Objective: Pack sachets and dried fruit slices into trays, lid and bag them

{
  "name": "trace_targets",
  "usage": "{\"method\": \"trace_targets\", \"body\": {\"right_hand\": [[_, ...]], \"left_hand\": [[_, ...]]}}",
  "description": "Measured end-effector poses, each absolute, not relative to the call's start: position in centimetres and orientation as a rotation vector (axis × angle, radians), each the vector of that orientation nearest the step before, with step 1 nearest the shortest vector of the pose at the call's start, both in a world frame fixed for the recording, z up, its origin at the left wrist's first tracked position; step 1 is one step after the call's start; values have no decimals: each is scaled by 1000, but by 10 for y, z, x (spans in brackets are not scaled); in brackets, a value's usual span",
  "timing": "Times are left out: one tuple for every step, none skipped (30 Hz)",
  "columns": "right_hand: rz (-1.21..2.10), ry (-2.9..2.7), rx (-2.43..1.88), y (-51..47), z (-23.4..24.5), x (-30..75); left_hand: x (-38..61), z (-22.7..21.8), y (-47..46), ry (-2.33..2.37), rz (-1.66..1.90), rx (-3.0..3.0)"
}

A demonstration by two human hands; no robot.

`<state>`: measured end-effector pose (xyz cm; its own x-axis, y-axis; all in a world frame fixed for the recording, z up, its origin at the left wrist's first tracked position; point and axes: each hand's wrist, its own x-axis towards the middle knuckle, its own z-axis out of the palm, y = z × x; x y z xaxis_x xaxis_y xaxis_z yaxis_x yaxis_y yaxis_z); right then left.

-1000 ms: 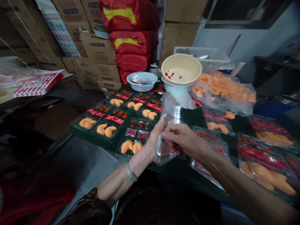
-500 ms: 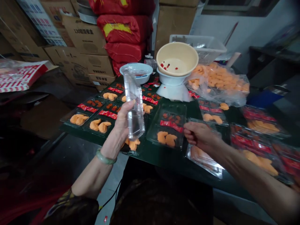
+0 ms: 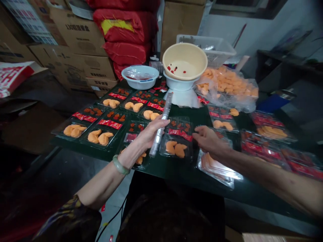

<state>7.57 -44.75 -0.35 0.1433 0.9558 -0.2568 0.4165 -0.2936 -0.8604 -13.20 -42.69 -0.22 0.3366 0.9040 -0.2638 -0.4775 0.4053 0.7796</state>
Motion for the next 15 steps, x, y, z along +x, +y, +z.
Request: {"method": "trace_targets", "body": {"right_hand": [[888,-1510,-1814,-448,-1,73],[661,-1728,-1805,-447,1,70],[452,-1946,-1787,-447,2,67],[286,-2143,-1774,-446,1,65],[181,-2296,-1782,-445,0,63],[113,-2424,-1801,-445,-2,62],[68,-2530,-1822,-447,-4,61],[41,-2616,-1841,-449,-5,61],[32,-2678,-1863,-452,-6,62],[46,-2725,-1878,-456,-6,63],[62,-2767,-1879,-460,-6,65],[59,-2807,-1865,-464,-5,67],[36,-2842,-1839,-467,-4,69],[5,-2868,-1804,-469,-3,70],[-24,-2882,-1770,-469,-3,72]], "left_hand": [[-132,-2,-426,769,977,652],[-132,-2,-425,765,963,645],[-132,-1,-424,756,945,633],[-132,0,-423,740,925,618],[-132,1,-421,720,906,604],[-131,3,-419,698,888,594],[-130,4,-417,675,875,588],[-129,6,-415,655,866,585],[-127,7,-413,638,856,585],[-126,9,-411,628,850,586],[-124,10,-409,622,845,589],[-123,11,-408,621,839,594],[-121,12,-407,625,829,602],[-119,13,-406,634,814,613],[-118,13,-405,645,796,627]]}}
